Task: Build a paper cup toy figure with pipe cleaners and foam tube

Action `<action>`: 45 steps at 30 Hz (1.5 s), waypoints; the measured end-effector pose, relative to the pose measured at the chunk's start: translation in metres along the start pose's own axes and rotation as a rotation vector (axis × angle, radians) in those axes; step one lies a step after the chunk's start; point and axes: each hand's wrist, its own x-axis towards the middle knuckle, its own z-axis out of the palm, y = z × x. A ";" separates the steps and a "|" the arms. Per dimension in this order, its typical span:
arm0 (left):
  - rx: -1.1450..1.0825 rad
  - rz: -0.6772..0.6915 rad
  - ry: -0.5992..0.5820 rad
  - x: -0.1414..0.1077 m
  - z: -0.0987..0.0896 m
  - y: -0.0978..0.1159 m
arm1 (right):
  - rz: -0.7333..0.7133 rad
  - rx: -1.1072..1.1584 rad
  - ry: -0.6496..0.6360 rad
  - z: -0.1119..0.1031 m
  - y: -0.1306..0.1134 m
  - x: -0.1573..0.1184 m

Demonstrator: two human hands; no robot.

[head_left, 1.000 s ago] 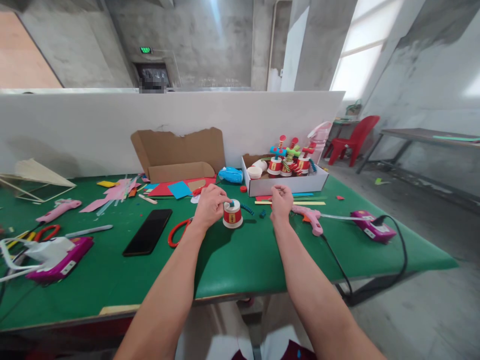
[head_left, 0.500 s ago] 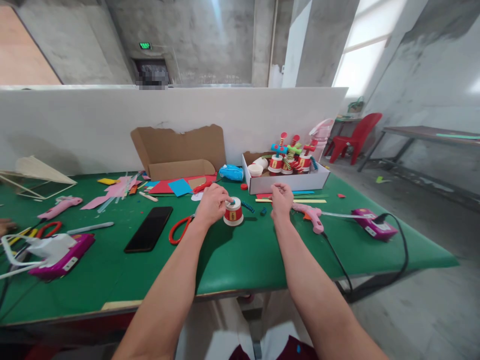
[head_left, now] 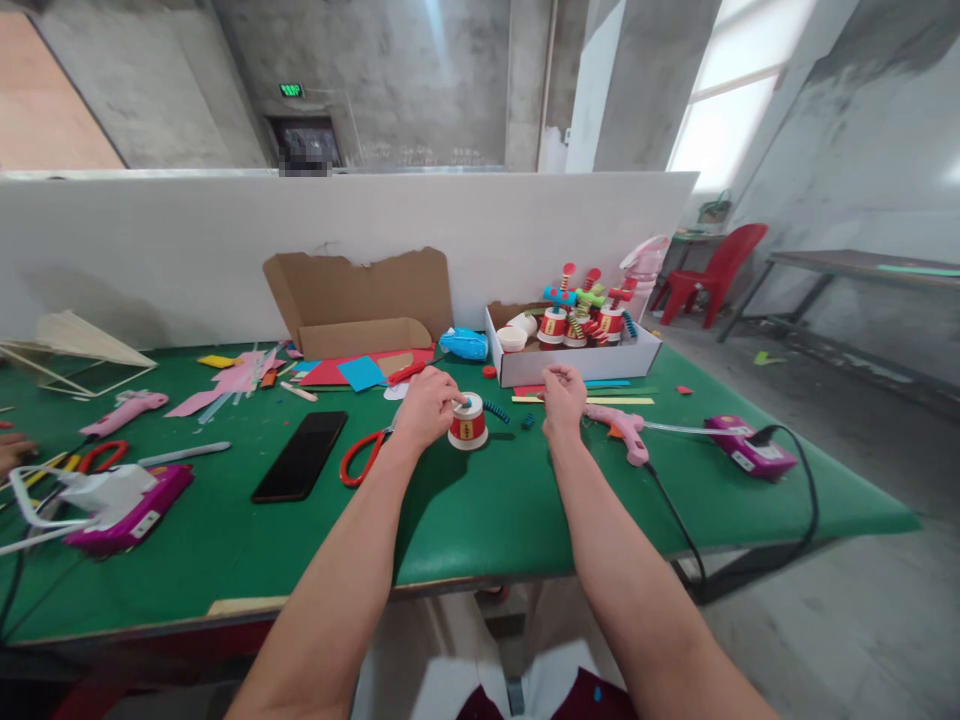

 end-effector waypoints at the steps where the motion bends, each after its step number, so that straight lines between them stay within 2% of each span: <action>1: -0.001 -0.001 -0.002 0.000 0.000 0.000 | 0.001 -0.003 -0.002 0.000 0.000 0.000; 15: 0.011 0.017 0.033 -0.001 0.002 0.000 | 0.051 0.021 0.013 0.003 -0.008 -0.006; 26: 0.005 0.087 0.096 0.000 0.004 -0.003 | 0.047 0.035 -0.004 0.002 -0.007 -0.005; 45: -0.005 0.114 0.124 0.000 0.006 -0.004 | 0.090 0.028 -0.009 0.003 -0.013 -0.008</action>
